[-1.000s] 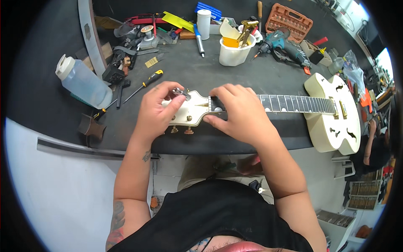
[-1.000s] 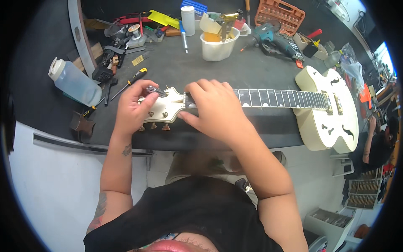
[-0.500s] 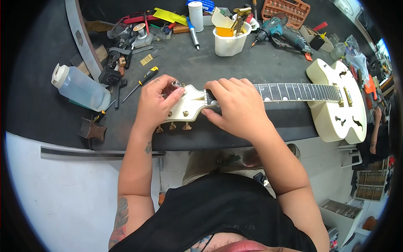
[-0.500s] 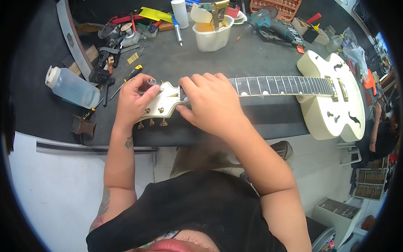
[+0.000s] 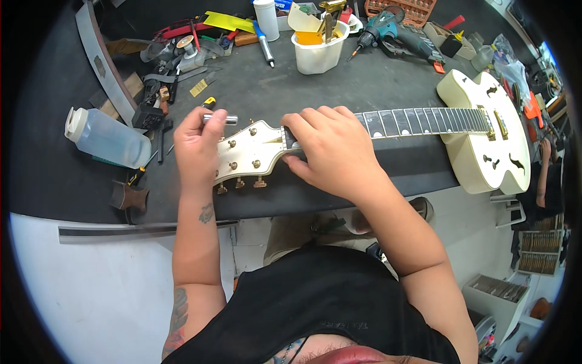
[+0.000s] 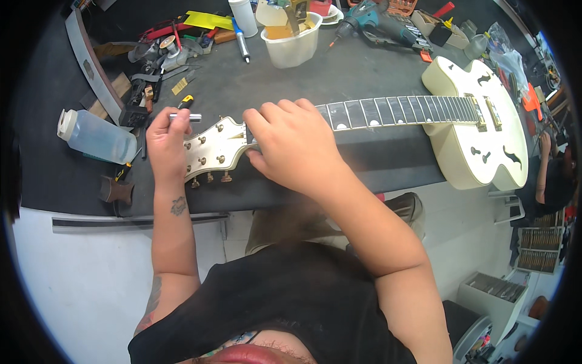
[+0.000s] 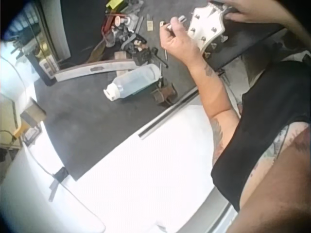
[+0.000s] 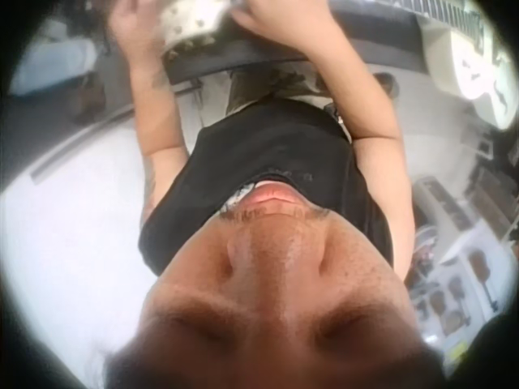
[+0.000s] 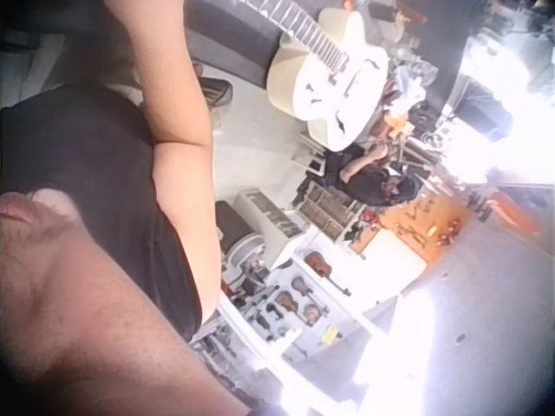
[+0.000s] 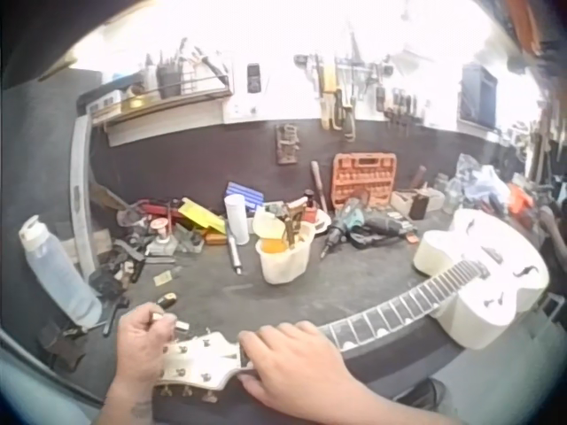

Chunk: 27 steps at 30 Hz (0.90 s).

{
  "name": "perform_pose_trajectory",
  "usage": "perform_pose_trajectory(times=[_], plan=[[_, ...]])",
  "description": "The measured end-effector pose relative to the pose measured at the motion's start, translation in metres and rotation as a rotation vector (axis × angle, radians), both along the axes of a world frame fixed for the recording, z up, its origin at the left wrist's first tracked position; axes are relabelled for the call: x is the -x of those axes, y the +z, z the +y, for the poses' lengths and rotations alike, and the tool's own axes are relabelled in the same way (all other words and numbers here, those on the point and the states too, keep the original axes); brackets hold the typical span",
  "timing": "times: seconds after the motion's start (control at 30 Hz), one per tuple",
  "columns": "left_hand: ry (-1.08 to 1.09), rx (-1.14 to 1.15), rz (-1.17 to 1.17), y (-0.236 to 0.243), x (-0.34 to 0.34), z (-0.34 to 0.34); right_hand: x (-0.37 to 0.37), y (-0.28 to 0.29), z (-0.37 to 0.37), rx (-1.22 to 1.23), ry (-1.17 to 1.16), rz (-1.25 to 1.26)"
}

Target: The person unscrews and removes gold tuning pegs from the headstock of a white electric guitar using a screwdriver and by hand, then uses a brush and hammer to clean the headstock and tap components.

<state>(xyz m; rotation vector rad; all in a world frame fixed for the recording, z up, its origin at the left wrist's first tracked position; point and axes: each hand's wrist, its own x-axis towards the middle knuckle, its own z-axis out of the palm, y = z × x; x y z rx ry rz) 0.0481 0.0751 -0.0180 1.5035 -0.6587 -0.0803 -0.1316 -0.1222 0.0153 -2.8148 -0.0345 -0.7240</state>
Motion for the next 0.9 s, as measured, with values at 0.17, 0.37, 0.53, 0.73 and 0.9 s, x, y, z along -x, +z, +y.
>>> perform_pose_trajectory(times=[0.17, 0.37, 0.53, 0.73, 0.9], plan=[[-0.076, -0.435, -0.362, 0.022, 0.007, -0.004, 0.000, -0.001, -0.002, 0.002, -0.003, 0.004], [-0.189, -0.580, -0.391, 0.043, 0.008, -0.004, 0.000, -0.006, -0.002, 0.017, -0.001, -0.021], [-0.264, -0.666, -0.484, 0.049, -0.001, -0.007, 0.001, -0.007, -0.002, 0.013, -0.004, -0.016], [-0.162, -0.482, -0.304, 0.052, 0.014, -0.007, 0.006, 0.003, -0.003, -0.155, 0.060, -0.162], [-0.574, -0.004, 0.262, 0.043, 0.056, -0.045, 0.017, 0.027, -0.021, -0.406, 0.255, -0.393]])
